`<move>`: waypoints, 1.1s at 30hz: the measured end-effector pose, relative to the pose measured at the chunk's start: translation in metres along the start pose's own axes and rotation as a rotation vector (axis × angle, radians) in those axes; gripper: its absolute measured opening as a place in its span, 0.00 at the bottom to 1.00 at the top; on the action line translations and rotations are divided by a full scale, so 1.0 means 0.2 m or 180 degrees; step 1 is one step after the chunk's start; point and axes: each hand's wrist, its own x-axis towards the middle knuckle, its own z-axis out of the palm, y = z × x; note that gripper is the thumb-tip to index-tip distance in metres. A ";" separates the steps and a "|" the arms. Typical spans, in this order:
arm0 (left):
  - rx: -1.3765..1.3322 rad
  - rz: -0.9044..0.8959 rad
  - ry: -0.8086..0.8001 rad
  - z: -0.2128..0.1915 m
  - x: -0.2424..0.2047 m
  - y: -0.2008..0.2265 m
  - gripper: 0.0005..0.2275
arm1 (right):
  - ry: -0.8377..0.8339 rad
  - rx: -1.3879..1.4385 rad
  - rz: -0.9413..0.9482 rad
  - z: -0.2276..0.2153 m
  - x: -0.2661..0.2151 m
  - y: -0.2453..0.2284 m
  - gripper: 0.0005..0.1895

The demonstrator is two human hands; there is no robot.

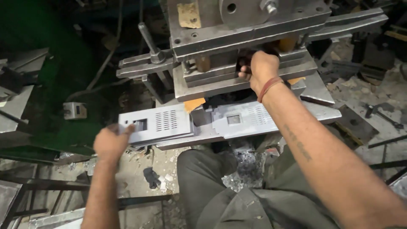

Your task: Operating a manual press to punch or stamp patterns into metal sheets.

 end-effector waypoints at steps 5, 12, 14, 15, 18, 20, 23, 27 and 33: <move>-0.1640 0.0191 0.0338 -0.21 -0.10 -0.11 0.23 | -0.0126 0.0272 0.0130 -0.04 0.06 0.01 0.16; -0.2501 0.0013 0.0550 -0.40 -0.50 -0.39 0.16 | -0.1329 0.0104 -0.0420 -0.59 -0.46 0.17 0.08; -0.2640 -0.0055 0.0370 -0.38 -0.53 -0.46 0.15 | -0.1165 0.0158 -0.0232 -0.73 -0.53 0.33 0.08; -0.2767 -0.0120 0.0178 -0.36 -0.56 -0.51 0.14 | -0.0989 0.0215 -0.0033 -0.81 -0.56 0.41 0.09; 0.0328 0.1957 0.1201 0.00 -0.49 -0.78 0.20 | -0.0687 0.0127 0.0229 -0.83 -0.51 0.54 0.11; -0.2004 0.1099 0.0794 0.03 -0.64 -0.20 0.18 | -0.0589 -0.0250 0.0426 -0.86 -0.45 0.60 0.10; -0.4554 0.0098 -0.0112 0.03 -0.79 0.34 0.17 | -0.0416 -0.0635 0.0596 -0.85 -0.48 0.60 0.15; -0.4966 0.0520 -0.0890 0.12 -0.80 0.79 0.18 | -0.1283 -0.0462 0.0392 -0.82 -0.59 0.48 0.06; -0.5029 0.0645 -0.1046 0.15 -0.63 1.19 0.15 | -0.0583 0.0012 -0.0387 -0.55 -0.57 0.14 0.06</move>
